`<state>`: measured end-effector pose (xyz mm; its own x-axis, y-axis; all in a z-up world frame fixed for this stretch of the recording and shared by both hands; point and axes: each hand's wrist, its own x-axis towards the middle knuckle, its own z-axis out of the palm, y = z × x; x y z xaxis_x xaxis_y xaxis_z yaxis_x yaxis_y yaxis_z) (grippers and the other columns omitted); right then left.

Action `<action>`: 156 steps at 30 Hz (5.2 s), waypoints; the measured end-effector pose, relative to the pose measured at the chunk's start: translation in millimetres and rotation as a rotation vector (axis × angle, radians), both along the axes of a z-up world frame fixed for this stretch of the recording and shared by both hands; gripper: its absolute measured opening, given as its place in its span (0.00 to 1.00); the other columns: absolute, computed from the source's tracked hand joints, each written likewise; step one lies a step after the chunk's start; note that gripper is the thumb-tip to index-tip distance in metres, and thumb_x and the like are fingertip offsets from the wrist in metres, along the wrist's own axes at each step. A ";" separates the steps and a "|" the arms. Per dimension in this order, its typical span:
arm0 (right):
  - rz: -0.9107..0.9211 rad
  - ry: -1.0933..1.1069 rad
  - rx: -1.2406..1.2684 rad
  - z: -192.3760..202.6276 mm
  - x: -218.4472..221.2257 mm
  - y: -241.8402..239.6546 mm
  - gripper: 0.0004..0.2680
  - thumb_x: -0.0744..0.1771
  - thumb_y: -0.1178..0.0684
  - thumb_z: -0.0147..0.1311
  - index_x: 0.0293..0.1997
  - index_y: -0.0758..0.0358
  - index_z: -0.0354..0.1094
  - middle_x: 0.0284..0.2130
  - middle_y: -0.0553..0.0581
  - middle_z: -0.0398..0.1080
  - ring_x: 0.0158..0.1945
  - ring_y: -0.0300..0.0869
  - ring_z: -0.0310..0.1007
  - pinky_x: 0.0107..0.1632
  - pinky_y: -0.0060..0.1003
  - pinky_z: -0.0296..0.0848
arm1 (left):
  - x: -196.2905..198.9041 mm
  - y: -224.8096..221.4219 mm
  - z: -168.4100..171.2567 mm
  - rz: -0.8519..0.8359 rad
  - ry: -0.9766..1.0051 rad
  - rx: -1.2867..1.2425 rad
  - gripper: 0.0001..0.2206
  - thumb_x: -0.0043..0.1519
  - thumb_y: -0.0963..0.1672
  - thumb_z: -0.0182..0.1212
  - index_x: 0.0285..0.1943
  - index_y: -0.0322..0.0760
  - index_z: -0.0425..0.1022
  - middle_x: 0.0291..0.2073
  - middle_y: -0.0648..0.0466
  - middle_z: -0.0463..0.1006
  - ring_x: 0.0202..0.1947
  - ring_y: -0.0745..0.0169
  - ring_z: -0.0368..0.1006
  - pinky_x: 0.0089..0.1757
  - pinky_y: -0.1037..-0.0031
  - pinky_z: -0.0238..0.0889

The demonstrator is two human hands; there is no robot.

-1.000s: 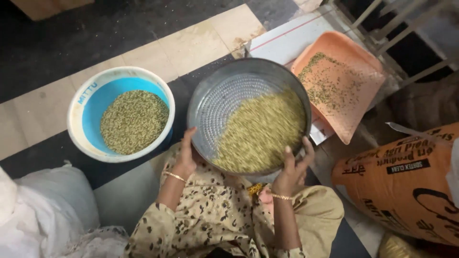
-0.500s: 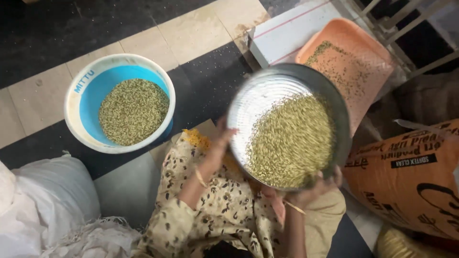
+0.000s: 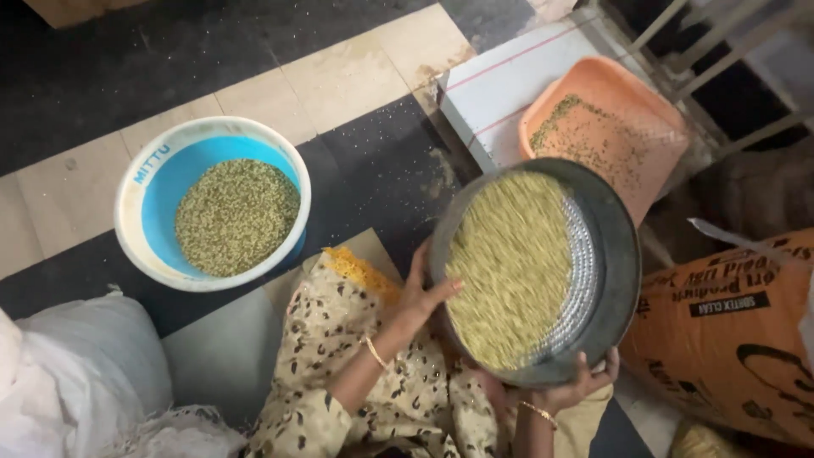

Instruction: The person sits on the floor and sifts small green seeds in a perforated metal tray, shaking it to separate debris and picking out unwanted pieces by hand. The seeds are transferred between the tray and a nearby blue bucket.

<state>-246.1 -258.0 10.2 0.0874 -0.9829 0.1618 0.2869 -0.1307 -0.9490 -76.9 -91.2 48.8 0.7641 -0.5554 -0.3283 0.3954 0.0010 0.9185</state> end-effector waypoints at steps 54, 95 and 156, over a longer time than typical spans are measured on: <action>0.103 0.069 -0.076 3.6 20.4 18.6 0.19 0.68 0.52 0.53 0.66 0.61 0.57 0.65 0.58 0.51 0.66 0.48 0.55 0.65 0.45 0.62 | 31.9 28.4 -17.5 0.191 0.001 -0.128 0.45 0.51 0.60 0.63 0.75 0.36 0.57 0.68 0.43 0.66 0.68 0.46 0.60 0.63 0.60 0.52; 0.057 0.007 0.111 -2.5 -1.5 21.9 0.22 0.65 0.57 0.56 0.67 0.53 0.55 0.64 0.58 0.52 0.69 0.52 0.54 0.69 0.49 0.61 | 17.0 18.8 -15.4 0.174 -0.011 0.005 0.43 0.53 0.60 0.59 0.74 0.36 0.55 0.67 0.40 0.66 0.69 0.48 0.61 0.65 0.60 0.54; -0.036 0.196 -0.042 13.2 -21.4 37.7 0.23 0.66 0.51 0.53 0.67 0.63 0.49 0.62 0.59 0.50 0.69 0.50 0.51 0.73 0.48 0.56 | -8.6 22.4 -10.8 -0.004 0.027 0.107 0.50 0.48 0.61 0.61 0.78 0.46 0.45 0.73 0.42 0.52 0.73 0.46 0.48 0.67 0.56 0.47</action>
